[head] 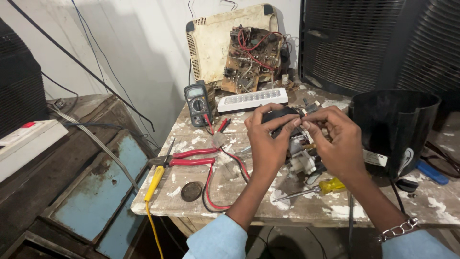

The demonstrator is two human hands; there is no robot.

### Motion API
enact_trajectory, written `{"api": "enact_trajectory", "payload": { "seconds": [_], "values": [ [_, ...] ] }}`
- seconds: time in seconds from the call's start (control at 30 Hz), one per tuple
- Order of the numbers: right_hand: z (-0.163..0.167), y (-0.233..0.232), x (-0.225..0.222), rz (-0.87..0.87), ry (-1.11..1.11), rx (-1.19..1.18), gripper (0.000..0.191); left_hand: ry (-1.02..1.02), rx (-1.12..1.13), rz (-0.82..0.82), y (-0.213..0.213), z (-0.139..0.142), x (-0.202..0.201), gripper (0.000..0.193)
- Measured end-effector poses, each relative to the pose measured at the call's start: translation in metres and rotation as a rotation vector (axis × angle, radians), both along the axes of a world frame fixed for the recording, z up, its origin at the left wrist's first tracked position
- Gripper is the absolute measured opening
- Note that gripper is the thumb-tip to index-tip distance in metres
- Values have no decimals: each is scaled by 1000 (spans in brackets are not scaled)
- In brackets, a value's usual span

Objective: The person strips and twists wires on a small motor, then uses a soldering iron and solder to join the wires to the motor terminals. The person handles pliers, a soldering iron, solder, and the motor throughout the clip.

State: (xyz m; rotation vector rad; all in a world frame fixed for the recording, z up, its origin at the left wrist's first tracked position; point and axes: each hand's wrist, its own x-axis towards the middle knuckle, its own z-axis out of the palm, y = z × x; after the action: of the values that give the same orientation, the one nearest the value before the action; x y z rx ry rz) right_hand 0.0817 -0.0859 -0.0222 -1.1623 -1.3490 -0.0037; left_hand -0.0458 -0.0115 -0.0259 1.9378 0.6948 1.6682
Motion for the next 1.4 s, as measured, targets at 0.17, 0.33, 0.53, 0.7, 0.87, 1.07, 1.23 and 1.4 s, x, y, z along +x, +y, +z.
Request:
{"api": "enact_trajectory", "payload": {
  "seconds": [0.17,0.33,0.53,0.7,0.87,1.07,1.23,1.4],
  "values": [
    [1,1,1,14,-1,13,6,-51,-151,-247,5,-1,-2,18],
    [1,1,0,-5,-31,39,7,-115,-226,-387,9,-3,-1,19],
    [3,0,-2,-47,-48,26,8,-50,-210,-309,11,1,-3,18],
    [4,1,-4,-92,-72,53,8,-165,-256,-291,2,-8,8,22],
    [3,2,-6,-101,-35,47,6,-556,-818,-603,2,-22,28,26],
    [2,1,-5,-104,2,26,5,-755,-932,-772,5,-36,39,24],
    [-5,1,-6,-44,130,62,12,-743,-803,-717,6,-36,41,24],
    [-12,2,-5,-46,93,143,10,-595,-614,-551,-3,-27,35,28]
  ]
}}
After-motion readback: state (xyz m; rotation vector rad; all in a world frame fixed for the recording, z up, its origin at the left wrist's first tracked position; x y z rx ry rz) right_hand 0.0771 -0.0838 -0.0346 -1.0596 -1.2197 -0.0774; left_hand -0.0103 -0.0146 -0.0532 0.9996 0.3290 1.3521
